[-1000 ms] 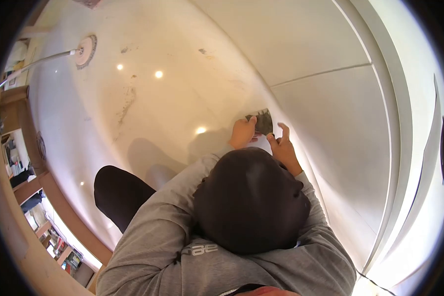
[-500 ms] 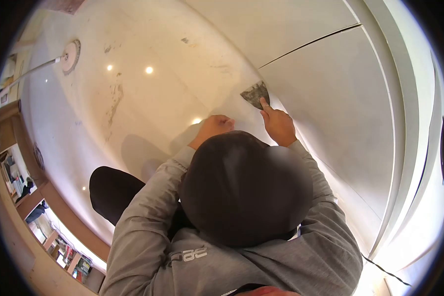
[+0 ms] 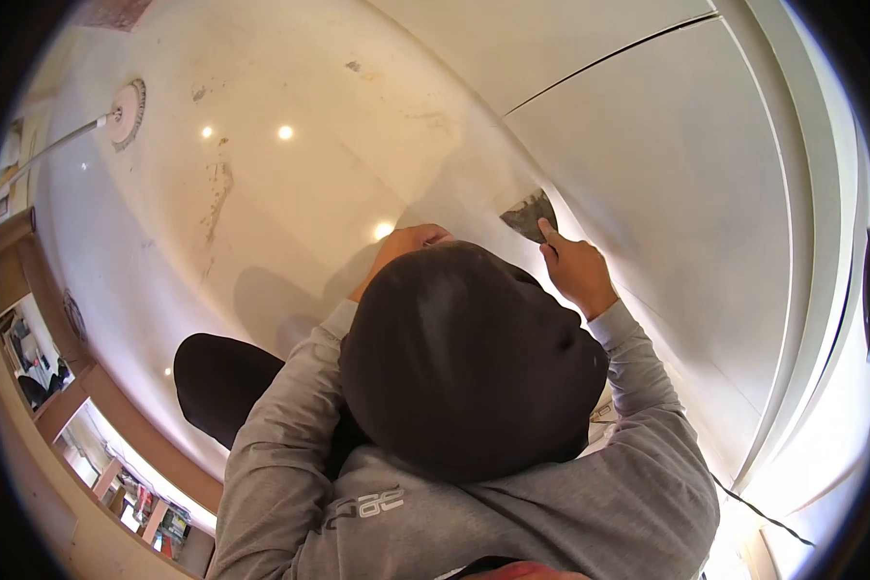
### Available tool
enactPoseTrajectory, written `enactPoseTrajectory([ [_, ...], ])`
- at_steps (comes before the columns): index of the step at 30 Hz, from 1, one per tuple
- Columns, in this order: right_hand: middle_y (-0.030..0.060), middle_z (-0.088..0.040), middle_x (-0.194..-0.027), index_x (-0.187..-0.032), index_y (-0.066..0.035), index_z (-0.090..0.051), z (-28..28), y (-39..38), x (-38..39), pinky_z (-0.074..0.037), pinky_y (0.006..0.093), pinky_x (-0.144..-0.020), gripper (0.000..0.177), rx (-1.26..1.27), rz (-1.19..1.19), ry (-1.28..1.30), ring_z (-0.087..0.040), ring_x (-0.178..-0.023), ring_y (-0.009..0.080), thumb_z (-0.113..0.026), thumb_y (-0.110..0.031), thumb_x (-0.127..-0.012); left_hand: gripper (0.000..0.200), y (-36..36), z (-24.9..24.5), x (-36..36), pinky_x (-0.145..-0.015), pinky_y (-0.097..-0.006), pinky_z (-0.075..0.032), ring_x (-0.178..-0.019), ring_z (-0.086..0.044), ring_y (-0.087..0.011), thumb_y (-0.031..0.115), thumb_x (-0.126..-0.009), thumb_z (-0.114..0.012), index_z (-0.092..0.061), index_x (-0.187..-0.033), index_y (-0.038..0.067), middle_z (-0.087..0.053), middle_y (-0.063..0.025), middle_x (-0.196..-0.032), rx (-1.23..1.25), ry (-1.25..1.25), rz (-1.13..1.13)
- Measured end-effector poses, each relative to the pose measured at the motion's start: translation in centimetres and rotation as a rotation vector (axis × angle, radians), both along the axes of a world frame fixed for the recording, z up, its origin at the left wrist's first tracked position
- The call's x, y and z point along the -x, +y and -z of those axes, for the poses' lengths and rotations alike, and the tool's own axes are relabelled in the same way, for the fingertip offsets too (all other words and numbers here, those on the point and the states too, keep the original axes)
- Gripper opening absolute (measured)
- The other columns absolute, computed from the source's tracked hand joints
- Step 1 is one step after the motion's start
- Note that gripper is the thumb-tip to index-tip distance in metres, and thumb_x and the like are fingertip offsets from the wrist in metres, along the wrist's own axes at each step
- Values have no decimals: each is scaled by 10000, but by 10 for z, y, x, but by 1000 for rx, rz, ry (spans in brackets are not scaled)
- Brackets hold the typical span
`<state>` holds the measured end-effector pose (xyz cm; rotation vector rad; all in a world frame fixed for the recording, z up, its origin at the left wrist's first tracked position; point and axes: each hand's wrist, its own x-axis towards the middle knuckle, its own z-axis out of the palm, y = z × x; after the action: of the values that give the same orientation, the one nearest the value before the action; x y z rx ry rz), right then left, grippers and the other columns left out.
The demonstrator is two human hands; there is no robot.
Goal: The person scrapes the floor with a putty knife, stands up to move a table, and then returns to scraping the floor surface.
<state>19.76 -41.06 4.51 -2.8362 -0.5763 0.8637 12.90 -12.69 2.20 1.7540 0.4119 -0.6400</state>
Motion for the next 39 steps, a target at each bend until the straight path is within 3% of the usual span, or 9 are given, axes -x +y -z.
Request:
enactPoseTrajectory([
  [2,212,-653,-821,-1363,-106,-516,15,-3,11,-535,483,-692,437,-25,0,23,-656,-735,378,-518,-240,-947,276,-8,23,2,-816,-365,-514,-922,-672,-269,264,-890,-629,-688,-1017,26,-708,-127,-972,1,6,80],
  [4,260,-615,-934,-1361,-41,-490,16,3,16,-539,485,-712,471,-62,17,-33,-647,-759,409,-526,-232,-932,336,-28,59,2,-959,-405,-467,-1175,-576,-305,220,-857,-625,-652,-1154,66,-649,-119,-1205,-263,-547,393],
  [7,286,-594,-980,-1348,34,-459,22,17,16,-542,490,-745,546,-157,156,-48,-643,-827,437,-569,-273,-909,467,-69,12,-29,-1060,-417,-414,-1278,-495,-322,116,-840,-644,-558,-1297,79,-558,-145,-1342,-447,-736,506],
  [10,291,-594,-982,-1346,53,-450,24,29,13,-545,481,-741,553,-132,211,6,-648,-838,434,-570,-267,-911,528,-97,28,-46,-1084,-421,-396,-1303,-479,-312,38,-829,-596,-503,-1348,62,-543,-144,-1362,-552,-904,540],
  [19,257,-662,-788,-1374,153,-355,29,43,9,-555,466,-714,585,-62,278,79,-674,-756,413,-485,-134,-881,489,-107,63,-54,-961,-388,-514,-1266,-520,-308,69,-877,-498,-474,-1363,20,-551,-171,-1342,-640,-935,675],
  [23,292,-666,-854,-1340,178,-379,30,46,2,-551,485,-745,572,-79,278,121,-681,-792,417,-476,-136,-872,488,-110,76,-53,-924,-379,-536,-1243,-540,-304,86,-881,-508,-475,-1365,35,-553,-167,-1337,-651,-1002,638],
  [31,323,-658,-905,-1353,179,-367,34,49,-5,-542,491,-789,606,-183,361,122,-666,-864,442,-475,-143,-850,401,-105,61,-75,-820,-377,-571,-1171,-589,-300,137,-902,-526,-527,-1297,65,-600,-133,-1278,-525,-773,700],
  [34,337,-650,-925,-1346,177,-379,60,42,-10,-535,495,-802,598,-224,359,134,-660,-878,448,-470,-135,-845,401,-113,85,-68,-796,-372,-573,-1140,-606,-302,138,-899,-532,-532,-1293,61,-618,-139,-1247,-591,-930,553],
  [39,348,-641,-922,-1324,127,-430,34,41,0,-524,509,-818,553,-274,462,188,-645,-892,470,-484,-151,-849,397,-111,69,-74,-777,-396,-577,-1114,-614,-324,129,-892,-540,-537,-1279,41,-626,-146,-1223,-594,-944,645],
])
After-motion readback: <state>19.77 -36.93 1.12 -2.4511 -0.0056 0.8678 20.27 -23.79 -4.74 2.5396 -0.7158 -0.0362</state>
